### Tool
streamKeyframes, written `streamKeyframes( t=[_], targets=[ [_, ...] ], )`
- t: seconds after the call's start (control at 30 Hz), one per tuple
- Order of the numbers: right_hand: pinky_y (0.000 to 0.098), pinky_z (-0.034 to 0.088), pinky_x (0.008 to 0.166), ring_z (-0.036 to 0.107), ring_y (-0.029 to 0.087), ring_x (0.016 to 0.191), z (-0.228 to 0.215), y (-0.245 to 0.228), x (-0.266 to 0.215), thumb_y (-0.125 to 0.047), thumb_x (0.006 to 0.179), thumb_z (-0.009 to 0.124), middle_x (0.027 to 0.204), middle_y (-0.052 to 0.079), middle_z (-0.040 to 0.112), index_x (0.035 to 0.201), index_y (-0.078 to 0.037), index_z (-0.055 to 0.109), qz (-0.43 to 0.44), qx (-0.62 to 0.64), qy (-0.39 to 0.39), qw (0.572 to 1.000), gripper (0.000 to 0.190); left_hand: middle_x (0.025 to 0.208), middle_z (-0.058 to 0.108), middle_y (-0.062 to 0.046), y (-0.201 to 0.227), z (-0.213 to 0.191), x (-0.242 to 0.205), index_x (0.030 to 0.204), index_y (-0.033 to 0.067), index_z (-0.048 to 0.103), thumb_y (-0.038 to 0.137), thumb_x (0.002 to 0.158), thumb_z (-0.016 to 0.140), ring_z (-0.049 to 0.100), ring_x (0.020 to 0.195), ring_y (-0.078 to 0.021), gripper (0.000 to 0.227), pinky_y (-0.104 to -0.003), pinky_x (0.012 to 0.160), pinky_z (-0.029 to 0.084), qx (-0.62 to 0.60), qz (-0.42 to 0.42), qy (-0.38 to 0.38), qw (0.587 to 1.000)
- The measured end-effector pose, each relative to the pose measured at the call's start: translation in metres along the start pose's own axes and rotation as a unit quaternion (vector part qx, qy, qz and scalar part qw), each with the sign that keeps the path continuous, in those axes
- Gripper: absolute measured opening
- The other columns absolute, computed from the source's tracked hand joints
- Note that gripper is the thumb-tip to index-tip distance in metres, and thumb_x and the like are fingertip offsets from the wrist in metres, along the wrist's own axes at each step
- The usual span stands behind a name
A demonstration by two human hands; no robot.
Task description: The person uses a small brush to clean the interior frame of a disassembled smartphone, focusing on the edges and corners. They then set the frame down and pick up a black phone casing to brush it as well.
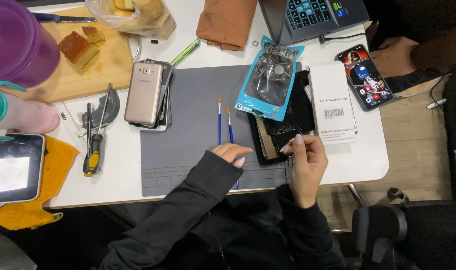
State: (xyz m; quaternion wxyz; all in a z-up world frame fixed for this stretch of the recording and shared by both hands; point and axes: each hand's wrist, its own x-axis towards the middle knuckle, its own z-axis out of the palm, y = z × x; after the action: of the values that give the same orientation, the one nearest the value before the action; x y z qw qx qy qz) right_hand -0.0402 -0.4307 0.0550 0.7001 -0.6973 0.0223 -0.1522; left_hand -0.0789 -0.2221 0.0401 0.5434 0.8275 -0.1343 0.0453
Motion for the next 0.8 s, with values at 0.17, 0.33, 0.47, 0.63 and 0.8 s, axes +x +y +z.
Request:
streamKeyframes(
  t=[0.17,0.33,0.47,0.63,0.8],
  targets=[
    [0.0528,0.050,0.094,0.062,0.045,0.109,0.001,-0.009,0.025,-0.015,0.103,0.075,0.114,0.023,0.062,0.123,0.005,0.060,-0.120,-0.316,-0.109,0.935,0.032,0.127,0.069,-0.015,0.017,-0.018,-0.002,0.141,0.0023,0.059,0.034,0.091,0.080,0.066,0.118,-0.0310,0.063,-0.044,0.112,0.044,-0.118,0.088,0.096,0.984],
    [0.0592,0.044,0.102,0.056,0.050,0.126,0.009,0.012,0.032,-0.030,0.097,0.081,0.135,0.030,0.057,0.138,0.010,0.057,-0.111,-0.444,-0.140,0.878,0.063,0.158,0.039,-0.027,0.030,-0.067,0.012,0.169,0.0107,0.005,0.068,0.089,0.075,0.046,0.142,-0.0362,0.120,-0.060,0.127,0.031,-0.610,0.216,-0.015,0.762],
    [0.0518,0.047,0.097,0.062,0.045,0.116,0.009,0.025,0.036,-0.033,0.093,0.085,0.127,0.028,0.063,0.133,0.009,0.064,-0.138,-0.480,-0.134,0.856,0.061,0.143,0.057,-0.025,0.062,-0.077,-0.002,0.168,0.0076,0.024,0.077,0.090,0.061,0.059,0.129,-0.0361,0.111,-0.052,0.117,0.046,-0.746,0.099,-0.071,0.655],
    [0.0447,0.055,0.089,0.071,0.041,0.103,0.009,0.046,0.042,-0.031,0.088,0.087,0.114,0.026,0.072,0.123,0.007,0.071,-0.205,-0.529,-0.129,0.813,0.054,0.103,0.077,-0.013,0.046,-0.056,-0.019,0.129,-0.0023,0.068,0.063,0.057,0.094,0.077,0.098,-0.0374,0.101,-0.057,0.103,0.055,-0.089,0.230,0.118,0.962],
    [0.0369,0.062,0.082,0.078,0.034,0.099,0.010,0.039,0.042,-0.027,0.085,0.083,0.109,0.021,0.077,0.119,0.002,0.076,-0.244,-0.535,-0.130,0.798,0.045,0.078,0.076,-0.010,0.006,-0.055,-0.029,0.101,0.0046,0.075,0.003,0.080,0.085,0.072,0.066,-0.0271,0.023,-0.049,0.073,0.064,0.076,0.291,0.365,0.881]
  ],
)
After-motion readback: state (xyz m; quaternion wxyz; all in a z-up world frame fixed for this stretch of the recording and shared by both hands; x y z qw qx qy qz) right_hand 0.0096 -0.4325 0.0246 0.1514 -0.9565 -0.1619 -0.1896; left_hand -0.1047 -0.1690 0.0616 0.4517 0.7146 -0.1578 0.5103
